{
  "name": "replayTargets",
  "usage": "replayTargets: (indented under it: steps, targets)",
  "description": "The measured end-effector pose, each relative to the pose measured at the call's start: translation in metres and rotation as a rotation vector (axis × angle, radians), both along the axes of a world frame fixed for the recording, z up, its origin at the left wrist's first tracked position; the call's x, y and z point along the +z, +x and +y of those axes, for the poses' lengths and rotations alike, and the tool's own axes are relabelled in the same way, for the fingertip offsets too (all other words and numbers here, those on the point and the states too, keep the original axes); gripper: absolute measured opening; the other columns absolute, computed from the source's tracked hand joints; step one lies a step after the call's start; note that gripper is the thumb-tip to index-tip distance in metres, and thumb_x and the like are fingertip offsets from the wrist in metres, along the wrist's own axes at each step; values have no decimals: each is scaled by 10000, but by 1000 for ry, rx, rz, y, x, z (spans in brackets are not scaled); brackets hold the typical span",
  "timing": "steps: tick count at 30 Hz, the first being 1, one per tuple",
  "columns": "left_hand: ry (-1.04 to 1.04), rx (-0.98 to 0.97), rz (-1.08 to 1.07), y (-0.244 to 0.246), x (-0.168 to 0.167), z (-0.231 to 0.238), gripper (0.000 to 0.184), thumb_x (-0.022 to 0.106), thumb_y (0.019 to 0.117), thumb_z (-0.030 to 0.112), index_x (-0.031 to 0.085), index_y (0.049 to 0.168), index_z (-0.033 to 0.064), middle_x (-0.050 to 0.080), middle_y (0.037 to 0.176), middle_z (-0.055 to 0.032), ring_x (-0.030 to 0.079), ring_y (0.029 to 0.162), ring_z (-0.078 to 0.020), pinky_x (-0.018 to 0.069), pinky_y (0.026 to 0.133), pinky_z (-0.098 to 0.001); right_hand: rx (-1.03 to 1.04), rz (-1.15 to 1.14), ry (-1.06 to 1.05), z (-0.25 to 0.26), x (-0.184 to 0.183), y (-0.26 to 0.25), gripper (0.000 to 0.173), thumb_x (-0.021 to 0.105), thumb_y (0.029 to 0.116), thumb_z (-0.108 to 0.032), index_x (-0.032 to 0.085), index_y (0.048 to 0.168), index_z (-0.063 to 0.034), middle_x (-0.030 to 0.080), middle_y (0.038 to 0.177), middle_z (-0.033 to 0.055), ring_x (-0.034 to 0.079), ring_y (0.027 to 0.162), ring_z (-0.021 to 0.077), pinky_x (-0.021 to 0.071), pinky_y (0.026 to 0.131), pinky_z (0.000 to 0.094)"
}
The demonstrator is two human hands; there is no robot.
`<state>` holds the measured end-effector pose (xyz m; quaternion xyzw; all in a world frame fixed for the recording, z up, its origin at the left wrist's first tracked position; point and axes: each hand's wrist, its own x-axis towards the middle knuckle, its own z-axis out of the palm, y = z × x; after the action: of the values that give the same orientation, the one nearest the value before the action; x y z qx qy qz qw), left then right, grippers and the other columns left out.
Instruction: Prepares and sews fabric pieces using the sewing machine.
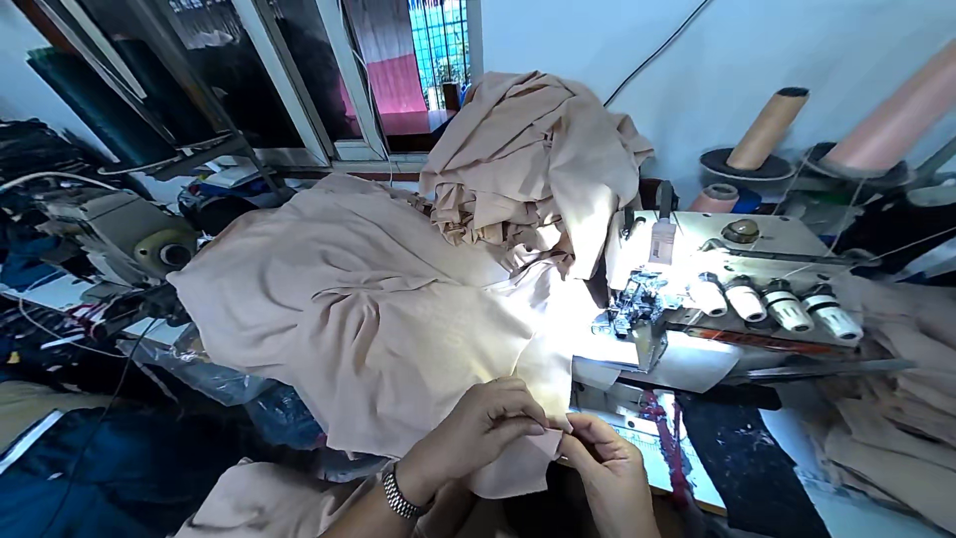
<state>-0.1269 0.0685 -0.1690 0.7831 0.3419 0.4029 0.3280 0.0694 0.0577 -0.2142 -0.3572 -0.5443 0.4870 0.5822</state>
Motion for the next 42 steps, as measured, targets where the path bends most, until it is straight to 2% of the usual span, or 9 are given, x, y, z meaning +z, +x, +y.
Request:
replayTargets:
  steps: [4,16,20,22,26,32,37,41,42]
  targets:
    - [34,123,-10,-1,-8,3,191,585,1030,146,733,1034,26,719,952,-36,649,941,-88,512,907,-286,26,2,40,7,8,-8,180,629,895,18,756,1023,22,759,882,37,708,756,61,601,705,204]
    - [226,274,-47,8,-16,9,140,682,983,199,782,1029,112,722,883,21,635,846,-64,512,806,-265,30,-134,143,18,14,-10,198,612,905,-17,777,1013,-5,769,924,27,708,804,17,588,739,160]
    - [344,368,41,13,-18,12,147,649,992,206,762,958,119,690,829,30,620,824,-83,493,804,-293,34,8,158,23,13,-17,140,631,872,26,668,999,-18,737,880,22,707,793,71,595,715,201]
    - [307,370,23,11,-13,16,152,634,1001,206,744,964,107,679,854,27,625,854,-85,509,819,-293,99,51,231,25,6,-17,78,632,938,-39,679,997,-61,715,902,-19,678,821,37,580,752,189]
    - [183,374,-129,-1,7,27,102,640,976,136,713,962,66,653,865,10,617,802,-63,535,734,-216,231,-35,280,23,-18,-13,345,490,1085,-283,753,987,-83,742,999,-43,664,953,-13,548,870,183]
    - [138,398,-213,-14,23,36,73,618,982,49,690,980,35,665,895,-11,617,760,-58,529,677,-192,219,-64,143,17,-34,-13,239,593,1013,-170,768,936,-26,754,983,27,709,919,53,599,850,232]
    - [130,421,-220,-14,24,41,75,611,992,76,678,967,50,640,890,-14,598,762,-75,512,665,-202,60,-87,-34,17,-23,-16,86,751,873,-117,779,839,-43,737,813,18,705,704,70,618,673,219]
    - [168,315,-141,-5,43,55,164,459,1050,101,610,1054,36,650,1228,-70,621,1135,-141,524,955,-328,-22,-28,8,24,-3,-9,72,757,861,-97,753,822,-37,716,761,17,680,649,73,600,622,216]
    - [162,282,-142,0,51,58,166,426,1067,104,582,1083,49,676,1192,-62,649,1084,-128,543,916,-313,-29,15,37,25,7,-3,64,751,863,-82,751,822,-33,718,765,20,684,658,78,605,629,223]
